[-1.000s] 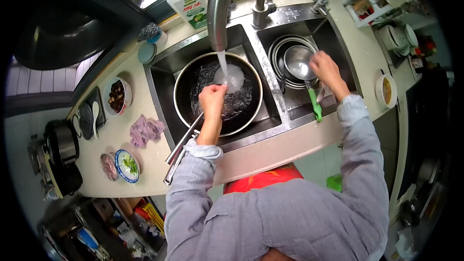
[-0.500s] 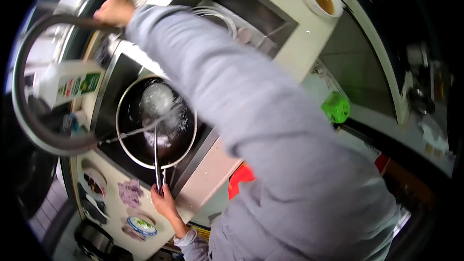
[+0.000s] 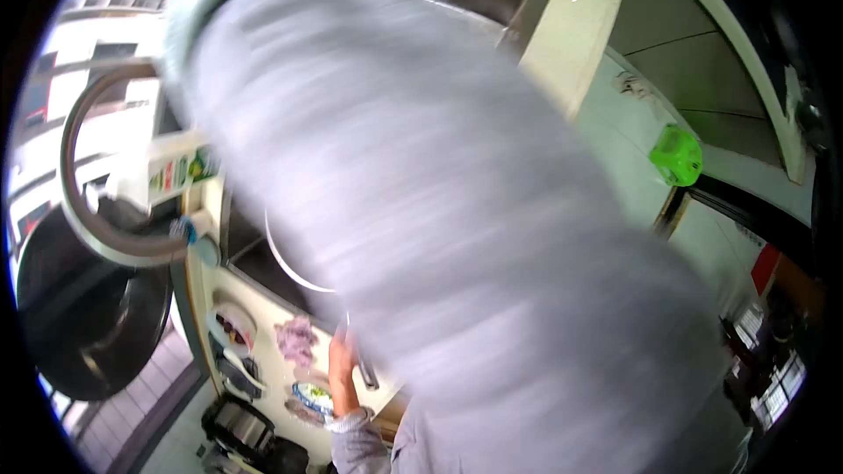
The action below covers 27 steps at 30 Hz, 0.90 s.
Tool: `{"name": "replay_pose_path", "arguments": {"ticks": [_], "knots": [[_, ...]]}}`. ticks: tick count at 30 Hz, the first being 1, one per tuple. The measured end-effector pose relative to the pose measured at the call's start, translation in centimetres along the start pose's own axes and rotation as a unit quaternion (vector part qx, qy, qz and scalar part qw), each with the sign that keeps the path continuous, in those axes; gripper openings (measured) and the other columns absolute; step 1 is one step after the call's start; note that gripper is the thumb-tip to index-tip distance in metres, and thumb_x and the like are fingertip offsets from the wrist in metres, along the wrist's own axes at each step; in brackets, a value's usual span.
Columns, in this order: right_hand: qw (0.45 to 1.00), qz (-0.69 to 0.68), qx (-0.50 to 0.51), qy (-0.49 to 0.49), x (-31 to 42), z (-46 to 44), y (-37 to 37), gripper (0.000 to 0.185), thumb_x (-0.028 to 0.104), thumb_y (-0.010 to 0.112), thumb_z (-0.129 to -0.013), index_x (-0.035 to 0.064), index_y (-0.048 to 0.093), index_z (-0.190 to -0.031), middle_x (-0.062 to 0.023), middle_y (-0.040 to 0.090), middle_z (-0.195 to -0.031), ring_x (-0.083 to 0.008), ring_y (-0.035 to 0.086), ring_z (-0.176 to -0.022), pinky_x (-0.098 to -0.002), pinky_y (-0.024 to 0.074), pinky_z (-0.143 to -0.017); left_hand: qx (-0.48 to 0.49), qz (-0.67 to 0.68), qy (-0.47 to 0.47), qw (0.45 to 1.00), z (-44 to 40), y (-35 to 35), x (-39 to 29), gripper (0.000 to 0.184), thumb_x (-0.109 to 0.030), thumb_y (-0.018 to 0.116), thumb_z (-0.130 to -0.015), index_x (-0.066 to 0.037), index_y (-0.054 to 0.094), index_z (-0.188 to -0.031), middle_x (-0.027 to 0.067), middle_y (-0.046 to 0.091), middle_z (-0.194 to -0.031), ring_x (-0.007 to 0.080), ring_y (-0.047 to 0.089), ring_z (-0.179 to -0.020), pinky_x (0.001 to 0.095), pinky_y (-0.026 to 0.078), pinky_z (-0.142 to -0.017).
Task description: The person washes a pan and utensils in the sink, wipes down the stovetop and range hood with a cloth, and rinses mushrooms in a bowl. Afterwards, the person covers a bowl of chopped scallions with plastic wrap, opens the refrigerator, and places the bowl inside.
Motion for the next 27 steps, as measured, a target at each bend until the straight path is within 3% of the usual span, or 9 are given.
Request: {"name": "replay_pose_path", "arguments": {"ticks": [4,5,7,13,15,17,22,25,27], "knots": [[0.976,0.110,0.186,0.030,1.5,10.4,4.1,0.025,0.012,0.055,-0.076,-0.0007,0.059,-0.097,-0.0171,0.061,-0.090,-0.0272,0.062,-0.080,-0.0413,0.0507,-0.070,0.066,0.042,-0.010,0.997,0.2,-0.8,-2.5,0.039,-0.036,0.043,-0.092,-0.001,0.061,-0.090,-0.0023,0.050,-0.059,0.0055,0.041,-0.047,0.0212,0.030,-0.042],[0.949,0.211,0.214,-0.098,1.0,14.6,8.1,0.028,0.011,0.054,-0.074,-0.0042,0.058,-0.097,-0.0219,0.060,-0.093,-0.0280,0.063,-0.079,-0.0426,0.0510,-0.068,0.066,0.073,-0.047,0.994,0.6,-0.6,-2.6,0.034,-0.033,0.047,-0.090,-0.002,0.061,-0.087,-0.0033,0.051,-0.059,0.0055,0.041,-0.046,0.0208,0.030,-0.041],[0.909,0.062,0.411,0.039,3.3,24.8,12.5,0.028,0.022,0.049,-0.081,0.0026,0.060,-0.097,-0.0184,0.062,-0.093,-0.0315,0.060,-0.086,-0.0406,0.0484,-0.073,0.065,0.086,-0.045,0.993,0.1,-0.8,-2.5,0.031,-0.029,0.051,-0.087,-0.001,0.062,-0.093,-0.0032,0.053,-0.061,0.0056,0.043,-0.048,0.0203,0.031,-0.043],[0.807,-0.165,0.541,0.168,9.0,39.9,23.5,0.040,0.043,0.045,-0.087,0.0120,0.057,-0.109,-0.0128,0.064,-0.082,-0.0239,0.062,-0.058,-0.0384,0.0493,-0.053,0.103,0.180,0.004,0.978,0.3,-0.3,0.0,0.034,-0.023,0.056,-0.085,-0.003,0.057,-0.113,-0.0013,0.059,-0.079,0.0049,0.047,-0.061,0.0183,0.036,-0.051],[0.926,-0.117,0.349,0.084,8.0,41.7,26.8,0.038,0.044,0.048,-0.085,0.0102,0.057,-0.099,-0.0097,0.062,-0.069,-0.0206,0.056,-0.043,-0.0343,0.0452,-0.041,0.108,0.182,0.065,0.975,-0.6,-0.3,1.7,0.033,-0.016,0.059,-0.082,-0.003,0.057,-0.112,-0.0001,0.059,-0.081,0.0061,0.049,-0.062,0.0187,0.039,-0.054],[0.879,-0.156,0.406,0.195,10.0,40.9,23.4,0.028,0.035,0.052,-0.084,0.0082,0.056,-0.092,-0.0106,0.062,-0.069,-0.0193,0.057,-0.045,-0.0337,0.0445,-0.040,0.046,0.187,0.152,0.970,-0.7,0.6,1.3,0.032,-0.010,0.064,-0.076,-0.001,0.057,-0.106,0.0005,0.058,-0.079,0.0079,0.051,-0.064,0.0203,0.042,-0.057],[0.823,-0.328,0.297,0.355,7.6,40.9,19.9,0.020,0.010,0.051,-0.079,0.0064,0.053,-0.098,-0.0039,0.053,-0.066,-0.0127,0.049,-0.042,-0.0273,0.0428,-0.038,0.120,0.244,0.021,0.962,1.0,0.1,-1.6,0.024,-0.010,0.060,-0.071,-0.001,0.057,-0.092,0.0029,0.057,-0.075,0.0137,0.054,-0.062,0.0252,0.045,-0.058],[0.829,-0.334,0.249,0.374,4.9,39.6,16.0,0.047,0.003,0.045,-0.078,0.0075,0.042,-0.125,-0.0086,0.057,-0.075,-0.0117,0.049,-0.045,-0.0247,0.0431,-0.042,0.177,0.411,0.012,0.894,3.9,-0.2,-4.5,0.025,-0.014,0.056,-0.073,0.001,0.056,-0.093,0.0050,0.058,-0.071,0.0170,0.053,-0.058,0.0274,0.046,-0.056],[0.856,-0.298,0.231,0.353,3.0,37.5,13.5,0.055,0.004,0.050,-0.076,0.0059,0.038,-0.129,-0.0113,0.059,-0.079,-0.0117,0.050,-0.045,-0.0256,0.0431,-0.042,0.294,0.626,0.010,0.722,2.9,1.7,-4.9,0.025,-0.013,0.052,-0.074,0.002,0.055,-0.095,0.0086,0.059,-0.072,0.0188,0.054,-0.060,0.0281,0.048,-0.055]]}}
Point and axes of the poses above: each hand's wrist, its own z-axis away from the middle knuckle, its own y-axis out of the palm, x = y × z, the point moved 5 cm from there along -z, towards the middle knuckle
